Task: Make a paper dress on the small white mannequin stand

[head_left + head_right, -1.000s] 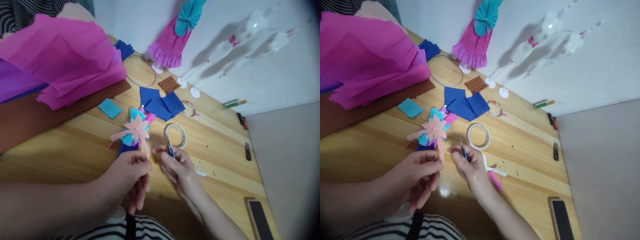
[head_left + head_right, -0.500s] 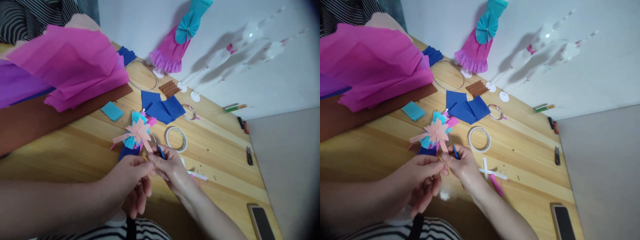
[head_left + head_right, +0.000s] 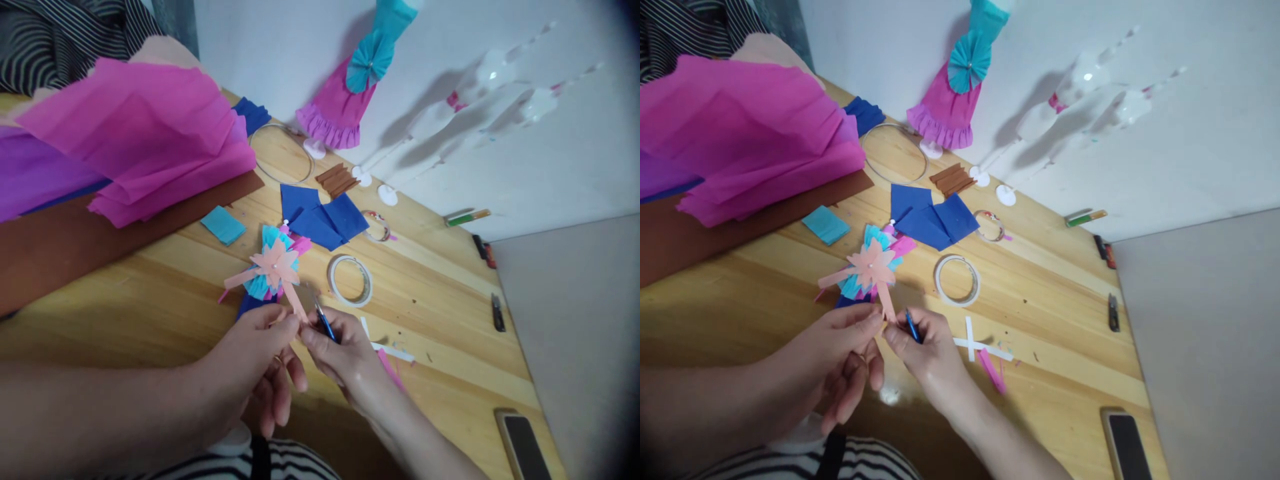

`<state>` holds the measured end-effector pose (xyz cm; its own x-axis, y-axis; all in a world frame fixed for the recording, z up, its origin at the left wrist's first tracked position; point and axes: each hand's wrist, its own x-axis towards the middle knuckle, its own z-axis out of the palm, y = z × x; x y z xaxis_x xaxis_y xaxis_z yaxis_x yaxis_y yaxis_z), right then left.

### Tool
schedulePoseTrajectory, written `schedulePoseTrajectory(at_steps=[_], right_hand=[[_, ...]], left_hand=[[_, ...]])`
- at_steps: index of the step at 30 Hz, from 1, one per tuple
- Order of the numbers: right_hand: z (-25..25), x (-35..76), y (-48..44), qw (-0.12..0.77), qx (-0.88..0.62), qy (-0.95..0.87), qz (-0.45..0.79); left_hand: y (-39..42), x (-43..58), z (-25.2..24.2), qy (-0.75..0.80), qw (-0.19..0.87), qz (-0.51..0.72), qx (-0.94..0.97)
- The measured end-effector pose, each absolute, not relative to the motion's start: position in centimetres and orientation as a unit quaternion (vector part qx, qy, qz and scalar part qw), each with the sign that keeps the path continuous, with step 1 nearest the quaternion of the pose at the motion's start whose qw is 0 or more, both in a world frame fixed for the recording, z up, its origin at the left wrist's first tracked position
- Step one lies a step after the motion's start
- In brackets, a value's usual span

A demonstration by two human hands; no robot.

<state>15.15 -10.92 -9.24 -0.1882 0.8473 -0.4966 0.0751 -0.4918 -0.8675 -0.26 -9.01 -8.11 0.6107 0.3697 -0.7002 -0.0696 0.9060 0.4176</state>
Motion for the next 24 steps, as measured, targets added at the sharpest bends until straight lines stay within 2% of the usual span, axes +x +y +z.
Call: schedulePoseTrajectory(at_steps=[7,11,17,24], right_hand=[[-8.5,14.0,-11.1,0.295,-0.491,-0.438,0.693],[-7.9,14.2,-11.5,0.283,-0.496,-0.464,0.677],[-8.2,14.8,-12.1,0.248,-0.505,-0.518,0.644],[-7.5,15.6,-12.0,0.202,-0.454,-0.544,0.676]], left_hand=[[-8.4,0.0,-7.6,0.441,0.877,0.081,0.171],[-8.4,0.1,-7.3,0.460,0.867,0.073,0.174],[-8.8,0.1,-7.7,0.436,0.878,0.089,0.175],[-8.9,0.0,-7.9,0.435,0.875,0.099,0.190]])
